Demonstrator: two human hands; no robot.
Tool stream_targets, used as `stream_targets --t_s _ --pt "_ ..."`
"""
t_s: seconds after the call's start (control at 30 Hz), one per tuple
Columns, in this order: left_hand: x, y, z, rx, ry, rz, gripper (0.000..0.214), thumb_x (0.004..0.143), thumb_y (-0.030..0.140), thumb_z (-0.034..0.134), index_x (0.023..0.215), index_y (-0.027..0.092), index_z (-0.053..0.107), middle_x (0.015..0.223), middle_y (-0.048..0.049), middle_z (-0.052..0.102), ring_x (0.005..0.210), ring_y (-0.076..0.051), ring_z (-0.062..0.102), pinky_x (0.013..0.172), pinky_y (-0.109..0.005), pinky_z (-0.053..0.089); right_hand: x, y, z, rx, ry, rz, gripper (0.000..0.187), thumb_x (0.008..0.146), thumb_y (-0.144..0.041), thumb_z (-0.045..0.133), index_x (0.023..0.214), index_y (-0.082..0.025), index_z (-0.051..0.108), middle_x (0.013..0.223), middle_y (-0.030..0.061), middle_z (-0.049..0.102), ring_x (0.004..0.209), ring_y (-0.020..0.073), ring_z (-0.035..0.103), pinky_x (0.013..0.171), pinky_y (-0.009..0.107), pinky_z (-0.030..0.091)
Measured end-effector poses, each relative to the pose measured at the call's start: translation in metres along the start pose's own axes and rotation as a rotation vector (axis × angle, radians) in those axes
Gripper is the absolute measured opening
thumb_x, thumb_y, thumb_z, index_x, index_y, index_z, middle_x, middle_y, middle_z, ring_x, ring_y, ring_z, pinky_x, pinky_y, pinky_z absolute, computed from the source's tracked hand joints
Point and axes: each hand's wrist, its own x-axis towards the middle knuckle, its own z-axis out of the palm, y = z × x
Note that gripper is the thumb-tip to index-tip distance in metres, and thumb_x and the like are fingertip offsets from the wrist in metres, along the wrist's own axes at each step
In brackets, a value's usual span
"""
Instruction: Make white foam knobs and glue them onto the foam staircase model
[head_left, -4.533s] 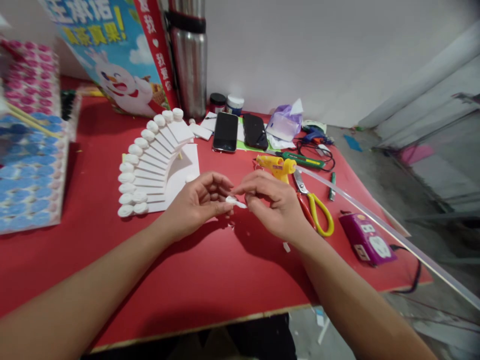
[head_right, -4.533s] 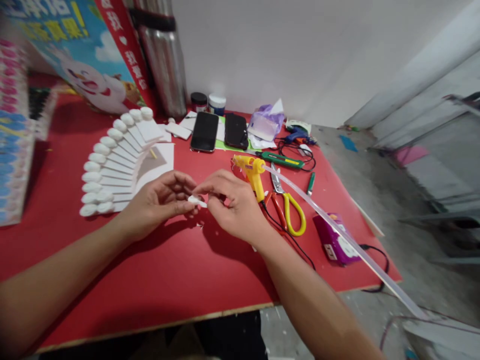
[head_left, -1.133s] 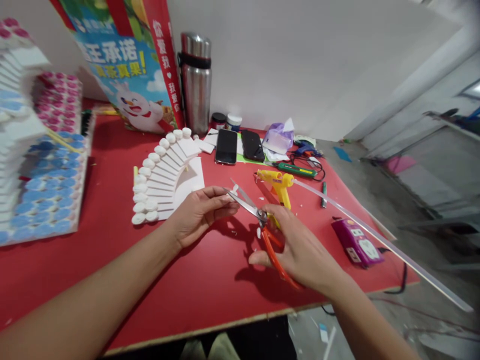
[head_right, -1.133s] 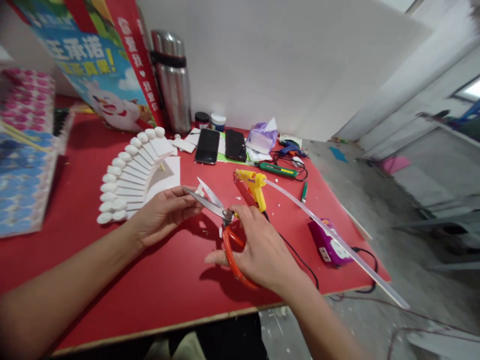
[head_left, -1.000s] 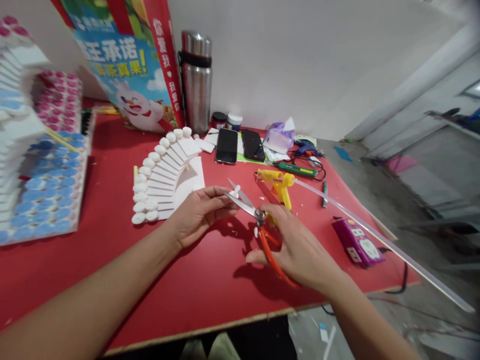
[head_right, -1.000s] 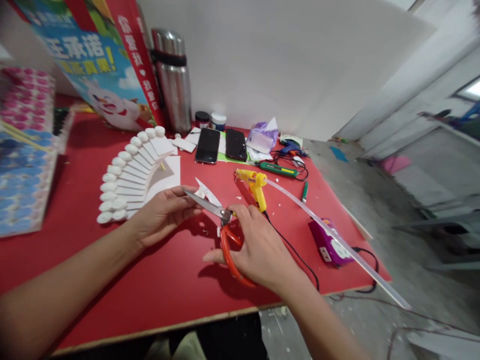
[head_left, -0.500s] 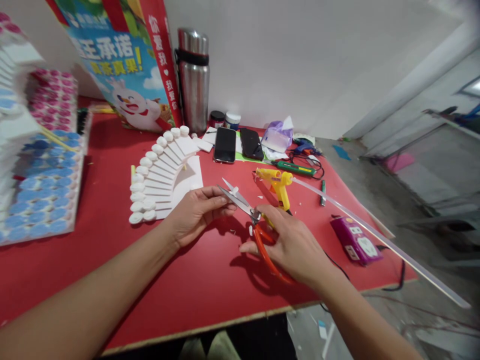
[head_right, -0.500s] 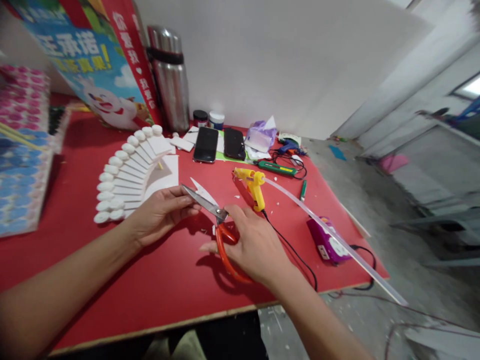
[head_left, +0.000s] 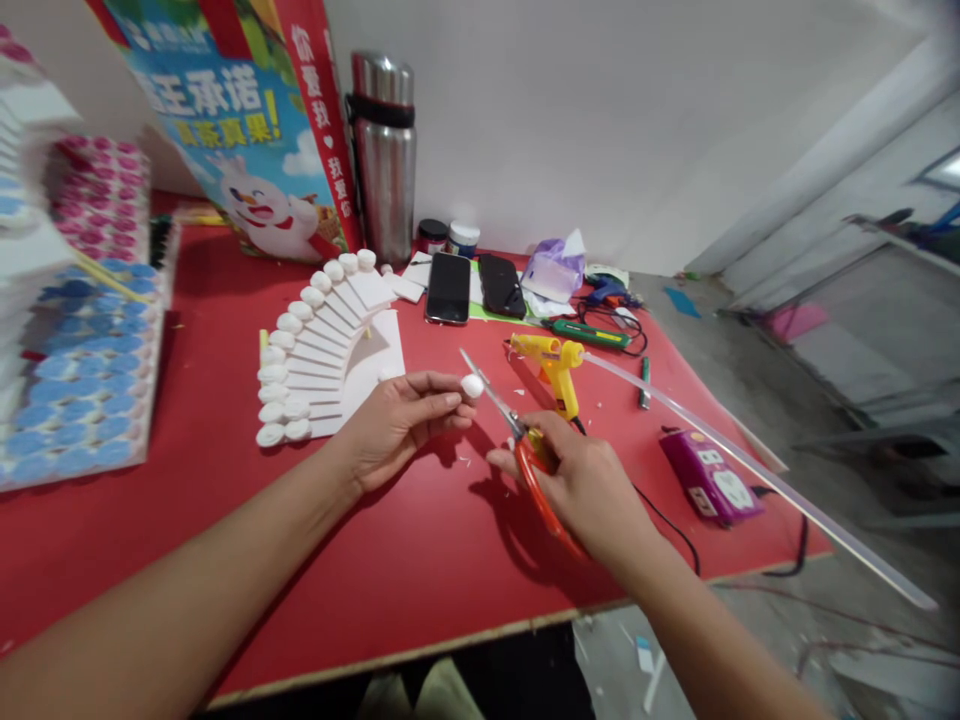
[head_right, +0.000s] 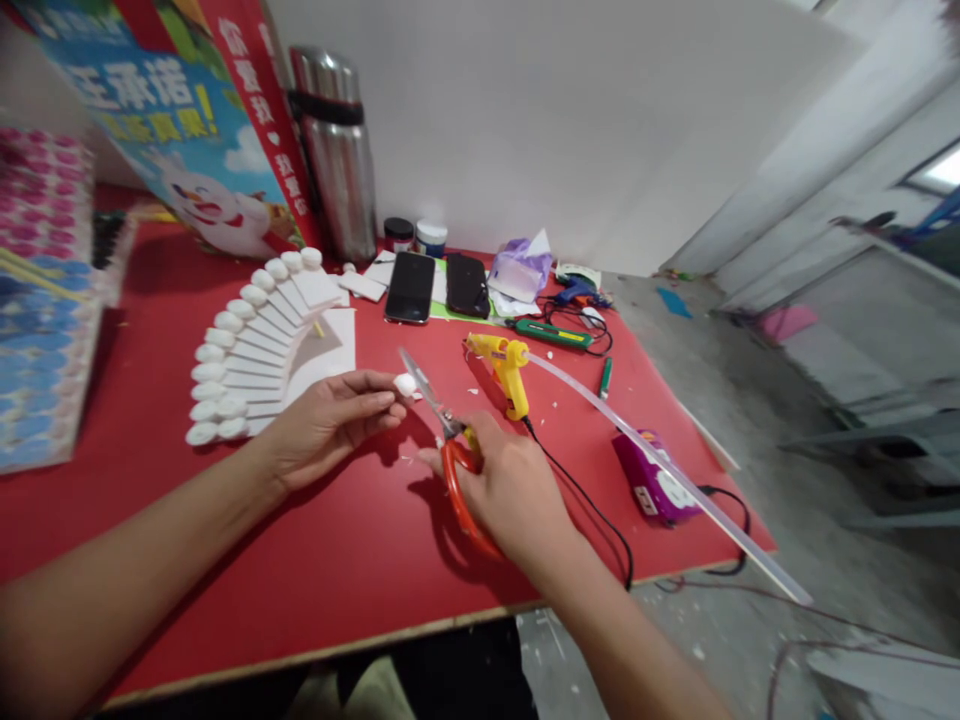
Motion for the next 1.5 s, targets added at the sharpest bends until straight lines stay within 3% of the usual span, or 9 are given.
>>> stream_targets --t_s 0.23,0.4,0.57,0.7,0.8,0.93,1.17,1.3,1.5 --pt "-0.001 0.002 -0.001 0.155 0.005 0.083 0.013 0.081 0.016 0.077 0.090 0.011 0.069 0.095 -0.0096 0.077 0.076 -0.017 0.076 0.071 -0.029 0.064 0.015 -0.004 -0.001 0.038 -0.024 0.038 0.032 0.094 -0.052 0.060 0.098 -0.021 0.066 0.060 -0.0029 0.058 0.051 0.0147 0.050 0.057 0.027 0.033" --pt "-0.004 -0.003 -0.003 0.642 0.040 0.248 0.017 0.091 0.028 0.066 0.104 0.019 0.062 0.071 0.0000 0.065 0.056 -0.014 0.061 0.051 -0.027 0.053 0.017 0.003 0.004 0.114 -0.008 0.097 0.028 0.092 -0.047 0.061 0.099 -0.021 0.067 0.058 -0.0039 0.054 0.052 0.0146 0.048 0.056 0.027 0.033" --pt "-0.007 -0.011 0.002 1.156 -0.038 0.529 0.022 0.090 0.016 0.061 0.111 0.020 0.065 0.111 -0.0063 0.064 0.076 -0.013 0.062 0.072 -0.029 0.053 0.016 0.014 0.001 0.288 -0.040 0.172 0.025 0.087 -0.037 0.062 0.105 -0.020 0.063 0.062 -0.0036 0.060 0.050 0.0138 0.048 0.054 0.026 0.034" --pt "-0.009 -0.006 0.003 1.294 0.105 0.665 0.033 0.088 0.010 0.057 0.119 0.017 0.063 0.112 -0.0068 0.061 0.068 -0.011 0.054 0.071 -0.030 0.051 0.016 0.012 -0.005 0.255 -0.058 0.200 0.018 0.088 -0.033 0.058 0.099 -0.020 0.062 0.063 -0.0018 0.062 0.049 0.0138 0.048 0.055 0.027 0.035" --pt "-0.010 0.007 -0.005 1.366 0.145 0.648 0.032 0.084 0.012 0.059 0.115 0.018 0.065 0.110 -0.0059 0.061 0.066 -0.011 0.053 0.069 -0.031 0.050 0.017 0.005 -0.008 0.050 -0.081 0.193 0.015 0.089 -0.032 0.059 0.095 -0.019 0.064 0.069 0.0021 0.066 0.055 0.0154 0.053 0.057 0.027 0.033" --pt "-0.011 0.022 -0.015 1.477 0.069 0.528 0.025 0.085 0.022 0.062 0.108 0.017 0.067 0.105 -0.0059 0.061 0.065 -0.013 0.053 0.066 -0.032 0.048 0.017 0.000 -0.009 -0.075 -0.116 0.165 0.013 0.092 -0.030 0.059 0.093 -0.019 0.065 0.069 0.0021 0.066 0.055 0.0148 0.051 0.056 0.028 0.028" --pt "-0.011 0.014 -0.014 1.744 -0.108 0.495 0.021 0.094 0.022 0.052 0.104 0.018 0.069 0.101 -0.0093 0.062 0.084 -0.023 0.061 0.076 -0.037 0.046 0.014 -0.004 -0.009 -0.128 -0.163 0.148 0.011 0.093 -0.026 0.058 0.095 -0.019 0.065 0.074 0.0041 0.070 0.060 0.0161 0.057 0.056 0.027 0.028" --pt "-0.012 0.017 -0.009 1.606 -0.097 0.476 0.022 0.096 0.026 0.053 0.095 0.017 0.073 0.092 -0.0086 0.063 0.078 -0.021 0.059 0.073 -0.035 0.046 0.010 -0.015 -0.006 -0.241 -0.249 0.095 0.018 0.095 -0.029 0.054 0.102 -0.019 0.067 0.080 0.0072 0.074 0.071 0.0206 0.066 0.057 0.028 0.028" --pt "-0.017 0.037 -0.008 0.547 0.030 0.135 0.028 0.080 0.028 0.080 0.107 0.019 0.078 0.088 -0.0040 0.070 0.063 -0.010 0.057 0.059 -0.023 0.048 0.004 -0.015 -0.011 -0.496 -0.284 0.160 0.022 0.098 -0.032 0.050 0.105 -0.016 0.063 0.087 0.0141 0.077 0.081 0.0297 0.073 0.057 0.031 0.023"
